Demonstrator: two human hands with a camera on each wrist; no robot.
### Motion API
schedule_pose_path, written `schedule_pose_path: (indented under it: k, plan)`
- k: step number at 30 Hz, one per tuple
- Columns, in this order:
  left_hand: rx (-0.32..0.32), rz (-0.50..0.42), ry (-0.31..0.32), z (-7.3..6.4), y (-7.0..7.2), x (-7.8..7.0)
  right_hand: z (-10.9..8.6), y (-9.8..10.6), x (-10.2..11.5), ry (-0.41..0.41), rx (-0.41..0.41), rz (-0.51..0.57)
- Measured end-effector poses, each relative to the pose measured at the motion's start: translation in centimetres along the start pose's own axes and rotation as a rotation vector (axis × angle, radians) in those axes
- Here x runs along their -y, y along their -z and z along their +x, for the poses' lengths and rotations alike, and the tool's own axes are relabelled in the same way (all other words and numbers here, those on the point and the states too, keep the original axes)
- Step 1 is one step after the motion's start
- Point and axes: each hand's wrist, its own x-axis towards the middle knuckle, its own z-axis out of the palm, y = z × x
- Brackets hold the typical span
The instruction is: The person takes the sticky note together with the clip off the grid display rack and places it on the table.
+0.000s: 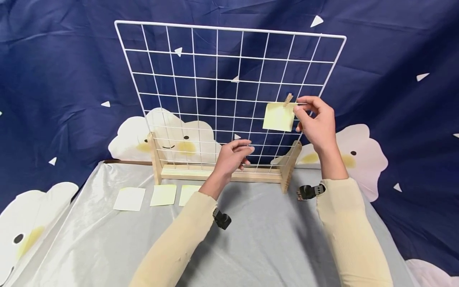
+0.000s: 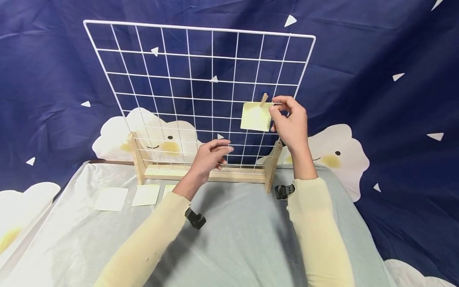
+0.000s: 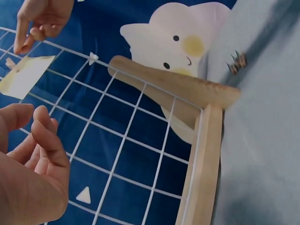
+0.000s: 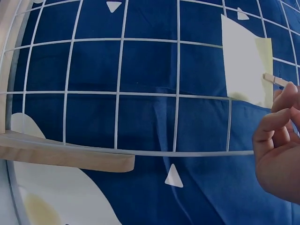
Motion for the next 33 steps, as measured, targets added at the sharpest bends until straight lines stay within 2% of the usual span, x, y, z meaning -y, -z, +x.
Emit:
schedule_pose_path:
  k: [8,18,27,33]
  plan:
    - [0.004,-0.016,-0.025,1.0,-1.2,-1.0,0.5,-0.7,0.6,0.035,-0.001,-0.034]
    - [0.017,-0.026,-0.023,2.2,-3.5,-1.9,1.4,-1.1,1.0,0.055,0.011,-0.098]
    - [-0.026,-0.088,-0.055,2.3,-4.2,-2.5,2.0,-1.4,1.5,0.074,0.043,-0.226]
    - [-0.041,-0.123,-0.066,2.7,-4.6,-2.6,2.1,-1.4,1.4,0.073,0.036,-0.235]
